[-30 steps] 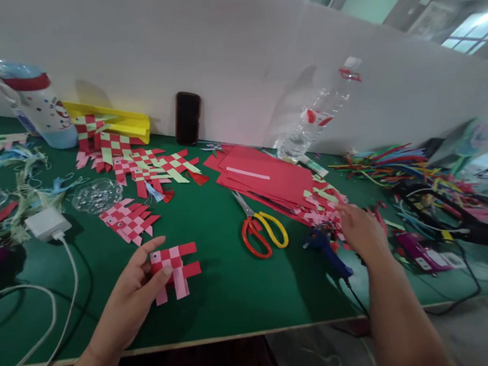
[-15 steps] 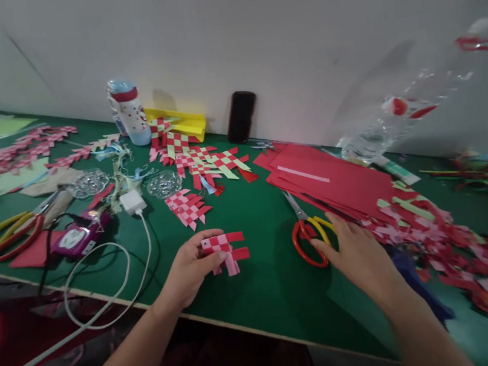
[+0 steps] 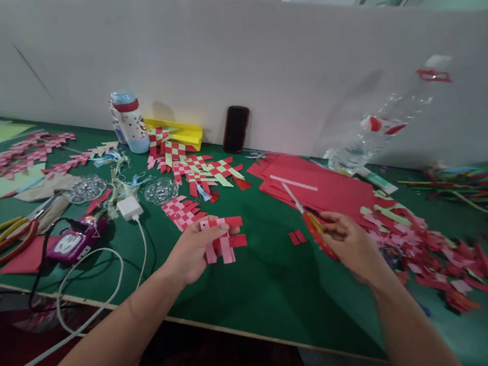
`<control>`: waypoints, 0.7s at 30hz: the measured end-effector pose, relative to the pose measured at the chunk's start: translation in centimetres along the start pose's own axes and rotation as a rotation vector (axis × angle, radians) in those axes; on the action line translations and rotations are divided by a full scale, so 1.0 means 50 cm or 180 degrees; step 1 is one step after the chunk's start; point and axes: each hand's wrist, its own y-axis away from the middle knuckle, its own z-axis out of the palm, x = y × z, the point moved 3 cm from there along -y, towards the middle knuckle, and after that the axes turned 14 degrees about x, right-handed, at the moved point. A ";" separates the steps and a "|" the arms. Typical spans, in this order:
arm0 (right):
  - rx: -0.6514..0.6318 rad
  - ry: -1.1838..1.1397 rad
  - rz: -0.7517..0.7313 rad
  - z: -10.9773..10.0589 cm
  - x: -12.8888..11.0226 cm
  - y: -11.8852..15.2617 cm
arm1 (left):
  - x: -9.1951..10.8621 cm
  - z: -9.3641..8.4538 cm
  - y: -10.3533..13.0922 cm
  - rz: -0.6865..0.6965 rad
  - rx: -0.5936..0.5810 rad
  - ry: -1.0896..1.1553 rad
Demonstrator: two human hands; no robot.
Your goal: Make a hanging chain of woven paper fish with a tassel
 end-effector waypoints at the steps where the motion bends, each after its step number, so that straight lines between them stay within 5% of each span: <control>1: -0.0038 -0.0438 0.0128 -0.005 -0.011 0.007 | 0.008 0.009 -0.003 0.0051 -0.0027 0.0041; 5: -0.0408 -0.1753 0.0182 -0.001 -0.080 0.032 | 0.026 0.043 -0.023 0.0200 -0.0194 0.0000; 9: -0.0589 -0.0809 -0.0079 0.047 -0.117 0.039 | 0.032 0.049 -0.050 0.0323 -0.0145 -0.0003; 14: -0.0882 -0.0024 -0.0455 0.105 -0.100 0.056 | 0.030 0.026 -0.068 0.0235 0.0122 0.0191; 21: -0.1105 0.0231 -0.0735 0.106 -0.102 0.078 | 0.007 0.031 -0.066 0.0110 -0.0002 0.0057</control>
